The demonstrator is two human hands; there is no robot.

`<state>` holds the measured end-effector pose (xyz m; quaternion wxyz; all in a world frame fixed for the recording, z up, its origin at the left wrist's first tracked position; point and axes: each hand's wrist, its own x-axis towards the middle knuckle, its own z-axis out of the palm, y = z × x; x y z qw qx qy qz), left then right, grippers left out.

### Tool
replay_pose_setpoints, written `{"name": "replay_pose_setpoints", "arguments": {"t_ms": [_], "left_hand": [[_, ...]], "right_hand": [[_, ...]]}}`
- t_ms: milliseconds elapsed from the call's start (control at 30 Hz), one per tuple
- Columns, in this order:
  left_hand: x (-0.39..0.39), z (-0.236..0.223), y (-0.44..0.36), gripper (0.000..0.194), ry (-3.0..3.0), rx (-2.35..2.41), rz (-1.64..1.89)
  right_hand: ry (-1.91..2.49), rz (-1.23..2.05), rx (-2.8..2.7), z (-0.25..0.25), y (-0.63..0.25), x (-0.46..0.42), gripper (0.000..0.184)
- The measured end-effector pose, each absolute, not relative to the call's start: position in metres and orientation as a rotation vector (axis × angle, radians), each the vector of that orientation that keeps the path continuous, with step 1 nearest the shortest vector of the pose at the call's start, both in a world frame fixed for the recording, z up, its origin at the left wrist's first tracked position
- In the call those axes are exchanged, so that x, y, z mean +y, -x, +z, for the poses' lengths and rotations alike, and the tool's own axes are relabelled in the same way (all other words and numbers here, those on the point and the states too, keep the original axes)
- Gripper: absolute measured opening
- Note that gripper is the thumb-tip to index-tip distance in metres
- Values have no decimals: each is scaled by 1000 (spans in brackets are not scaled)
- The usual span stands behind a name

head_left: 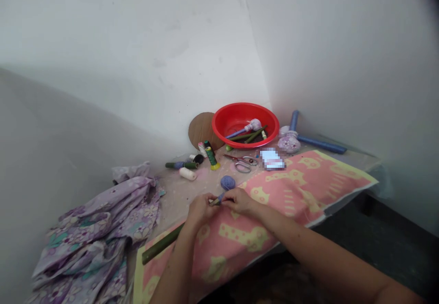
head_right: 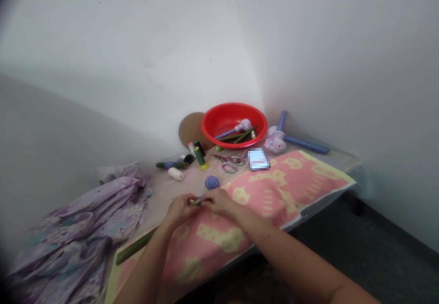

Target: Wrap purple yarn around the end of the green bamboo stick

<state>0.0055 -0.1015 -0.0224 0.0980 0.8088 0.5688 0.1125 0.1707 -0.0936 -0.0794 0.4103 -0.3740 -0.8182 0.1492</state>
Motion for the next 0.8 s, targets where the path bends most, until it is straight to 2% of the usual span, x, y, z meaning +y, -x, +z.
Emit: {"name": "replay_pose_setpoints", "arguments": {"t_ms": [267, 500, 633, 800], "left_hand": [[-111, -14, -13, 31, -2503, 1750, 173], [-116, -9, -12, 25, -2580, 1583, 163], [-121, -4, -11, 22, -2571, 1479, 165], [-125, -5, -11, 21, -2530, 1386, 187]], "right_hand": [[942, 171, -2103, -78, -168, -94, 21], [958, 133, -2071, -77, -171, -92, 21], [922, 264, -2025, -76, -174, -90, 22], [902, 746, -1889, -77, -174, -86, 19]]}}
